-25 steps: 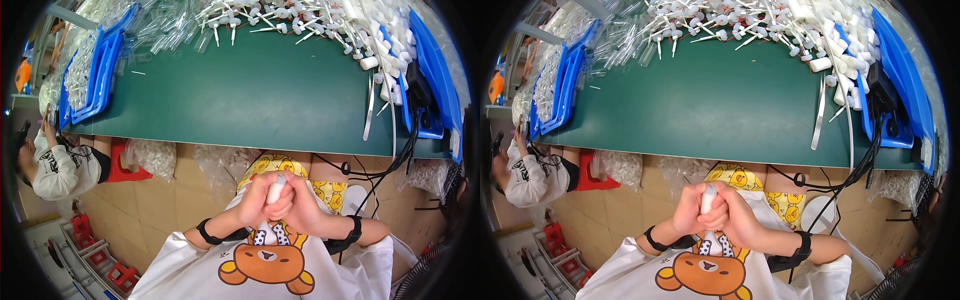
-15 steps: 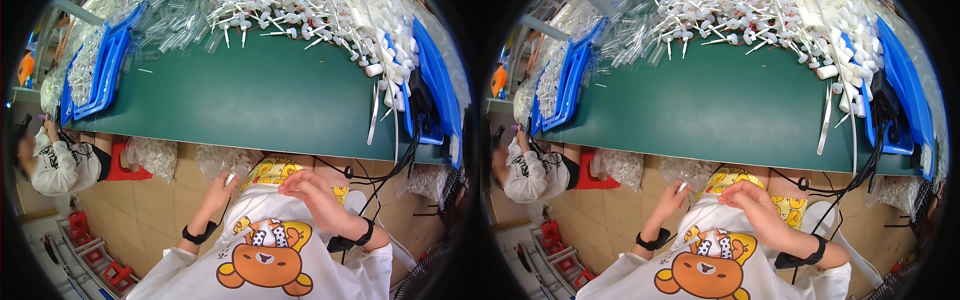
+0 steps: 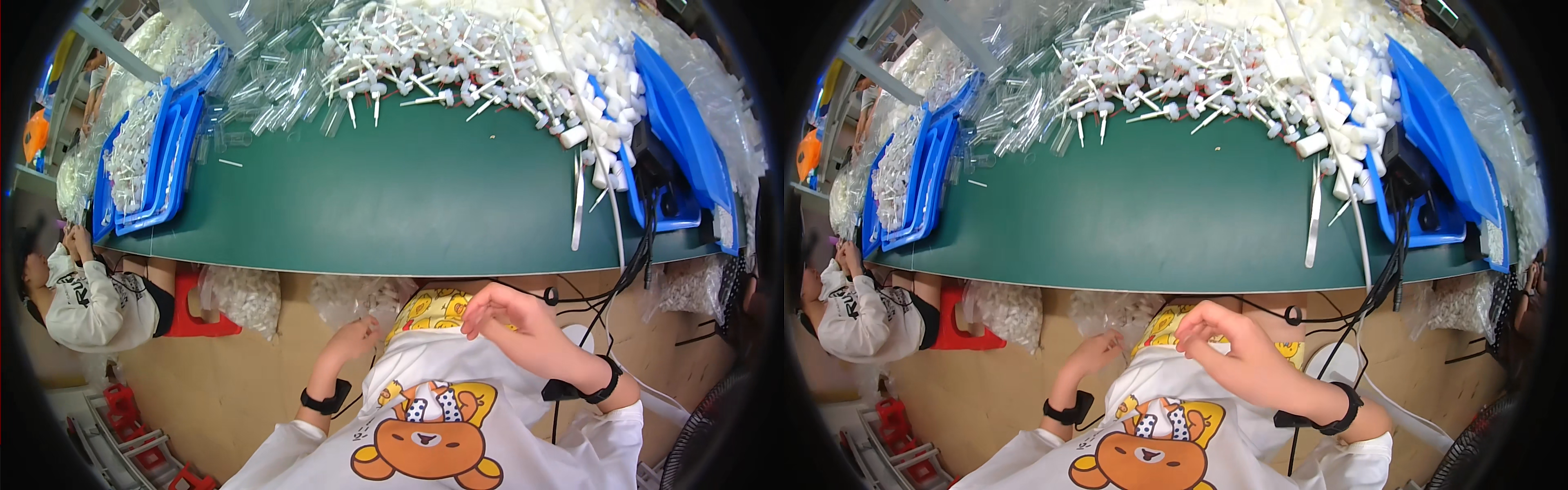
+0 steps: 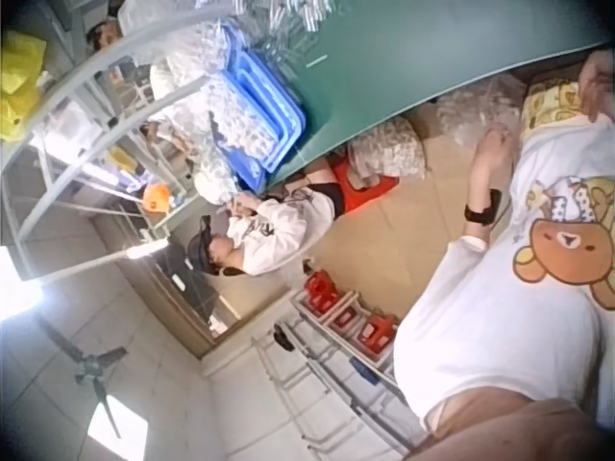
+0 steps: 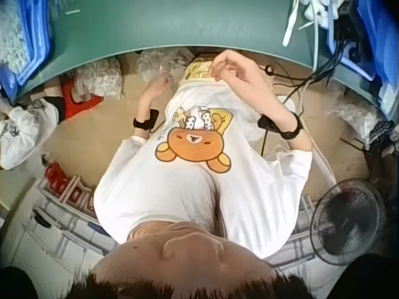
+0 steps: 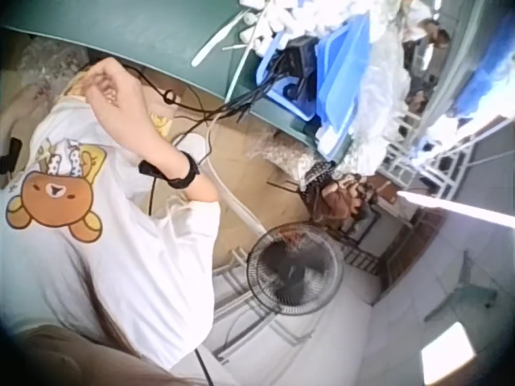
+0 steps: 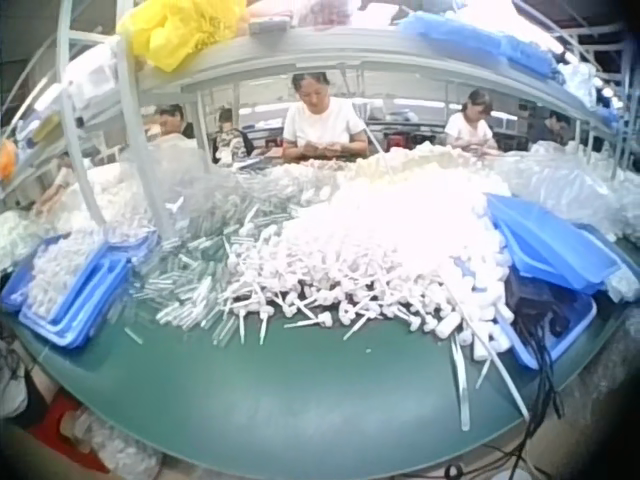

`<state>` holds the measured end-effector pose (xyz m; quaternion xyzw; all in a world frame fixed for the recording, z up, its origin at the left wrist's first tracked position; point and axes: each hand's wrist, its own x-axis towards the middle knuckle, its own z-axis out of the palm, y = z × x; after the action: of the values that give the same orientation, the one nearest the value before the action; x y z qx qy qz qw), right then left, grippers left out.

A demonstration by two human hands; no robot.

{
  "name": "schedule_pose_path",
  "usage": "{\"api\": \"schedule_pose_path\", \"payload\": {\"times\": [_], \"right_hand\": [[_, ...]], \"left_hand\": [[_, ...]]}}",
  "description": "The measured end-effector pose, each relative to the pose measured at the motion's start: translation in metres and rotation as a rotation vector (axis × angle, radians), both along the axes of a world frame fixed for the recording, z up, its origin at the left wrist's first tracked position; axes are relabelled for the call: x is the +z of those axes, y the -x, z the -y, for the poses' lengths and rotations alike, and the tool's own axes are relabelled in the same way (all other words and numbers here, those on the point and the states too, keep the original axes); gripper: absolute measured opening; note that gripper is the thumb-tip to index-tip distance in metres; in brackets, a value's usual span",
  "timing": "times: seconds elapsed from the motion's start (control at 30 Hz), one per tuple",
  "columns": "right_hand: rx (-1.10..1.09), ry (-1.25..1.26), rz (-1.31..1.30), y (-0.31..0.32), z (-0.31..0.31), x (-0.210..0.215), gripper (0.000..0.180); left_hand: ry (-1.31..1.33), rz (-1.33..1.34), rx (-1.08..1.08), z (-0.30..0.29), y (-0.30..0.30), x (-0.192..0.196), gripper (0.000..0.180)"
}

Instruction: The person assembles small white plastic components by inserting clear plastic tubes into white cylindrical bodies. The person picks up the parts from a large pile on a green table, fits them together by hand, and places the finished units into a blue plastic tray.

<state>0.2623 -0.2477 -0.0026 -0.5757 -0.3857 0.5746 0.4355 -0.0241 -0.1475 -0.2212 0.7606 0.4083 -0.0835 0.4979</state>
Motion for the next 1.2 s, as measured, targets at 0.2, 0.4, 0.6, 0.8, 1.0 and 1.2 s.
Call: {"api": "schedule_pose_path", "payload": {"times": [0.2,0.4,0.6,0.8,1.0,1.2], "right_hand": [[0.176,-0.151,0.679,-0.038,-0.05,0.046,0.01],[0.06,-0.556,1.626,-0.097,-0.122,0.011,0.005],[0.244,-0.714,2.028,-0.117,-0.169,-0.001,0.006],[0.025,-0.948,1.486,-0.122,-0.157,0.036,0.012],[-0.291,-0.582,1.648,-0.171,-0.147,0.045,0.009],[-0.141,-0.492,1.657,-0.184,-0.151,0.032,0.007]], "left_hand": [[-0.017,0.394,-0.194,-0.012,-0.069,0.138,0.019],[-0.059,0.747,-0.097,-0.02,-0.129,0.219,0.016],[-0.409,0.759,-0.012,-0.047,-0.188,0.205,0.015],[-0.286,0.774,-0.027,-0.049,-0.183,0.204,0.011],[0.049,0.836,0.025,-0.058,-0.18,0.204,0.011],[0.072,0.862,0.075,-0.058,-0.175,0.2,0.012]]}}
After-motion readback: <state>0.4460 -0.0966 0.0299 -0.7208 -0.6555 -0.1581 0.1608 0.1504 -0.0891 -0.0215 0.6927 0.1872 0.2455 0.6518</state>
